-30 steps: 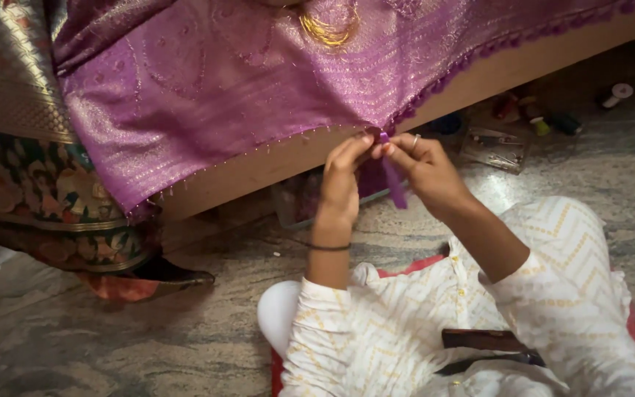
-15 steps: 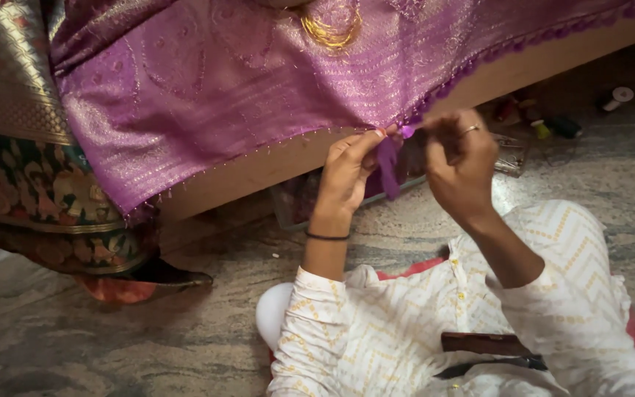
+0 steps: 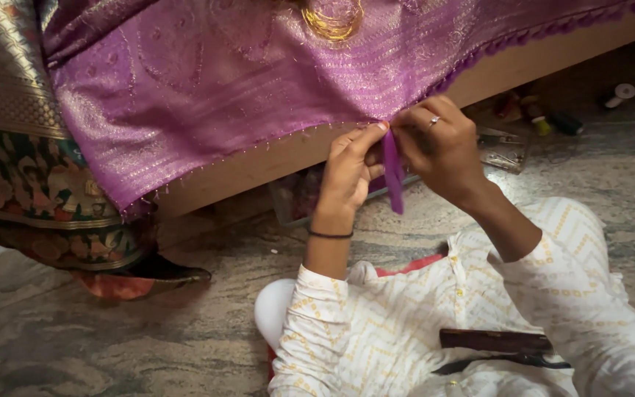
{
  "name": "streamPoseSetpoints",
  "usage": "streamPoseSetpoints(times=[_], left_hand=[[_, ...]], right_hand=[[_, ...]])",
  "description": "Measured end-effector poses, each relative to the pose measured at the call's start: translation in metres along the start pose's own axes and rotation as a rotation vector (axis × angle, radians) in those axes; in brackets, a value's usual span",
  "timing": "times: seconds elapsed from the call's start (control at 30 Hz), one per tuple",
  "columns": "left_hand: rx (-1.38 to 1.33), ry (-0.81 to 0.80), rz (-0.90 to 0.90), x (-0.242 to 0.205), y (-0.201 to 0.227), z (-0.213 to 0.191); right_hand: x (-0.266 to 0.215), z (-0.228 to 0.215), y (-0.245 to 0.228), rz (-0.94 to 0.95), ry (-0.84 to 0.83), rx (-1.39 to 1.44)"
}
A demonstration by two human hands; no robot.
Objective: Tying and cutting purple decorative fringe tassels onto the edge of a purple fabric cover.
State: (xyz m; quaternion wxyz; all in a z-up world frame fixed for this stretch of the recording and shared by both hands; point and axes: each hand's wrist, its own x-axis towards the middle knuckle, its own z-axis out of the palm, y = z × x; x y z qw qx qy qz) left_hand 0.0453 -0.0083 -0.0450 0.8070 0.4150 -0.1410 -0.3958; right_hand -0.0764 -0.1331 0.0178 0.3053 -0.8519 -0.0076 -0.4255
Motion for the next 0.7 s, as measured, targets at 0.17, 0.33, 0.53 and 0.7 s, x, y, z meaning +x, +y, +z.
streamPoseSetpoints(times=[0.17,0.33,0.53,0.7], left_hand=[[-0.005,0.019,-0.022,-0.002,0.002,0.003],[0.002,0.046,-0.047,-0.004,0.003,0.009],[0.175,0.089,0.091,-0.014,-0.01,0.018],[0.514,0.126,0.369,-0.029,-0.034,0.021]], right_hand=[[-0.002,0.002,0.002,-0.036,-0.056,-0.08],[-0.006,0.0,0.001,-0.042,-0.074,-0.101],[-0.013,0.002,0.02,0.237,-0.08,0.208],[-0.005,0.017,0.047,0.854,-0.347,0.779]])
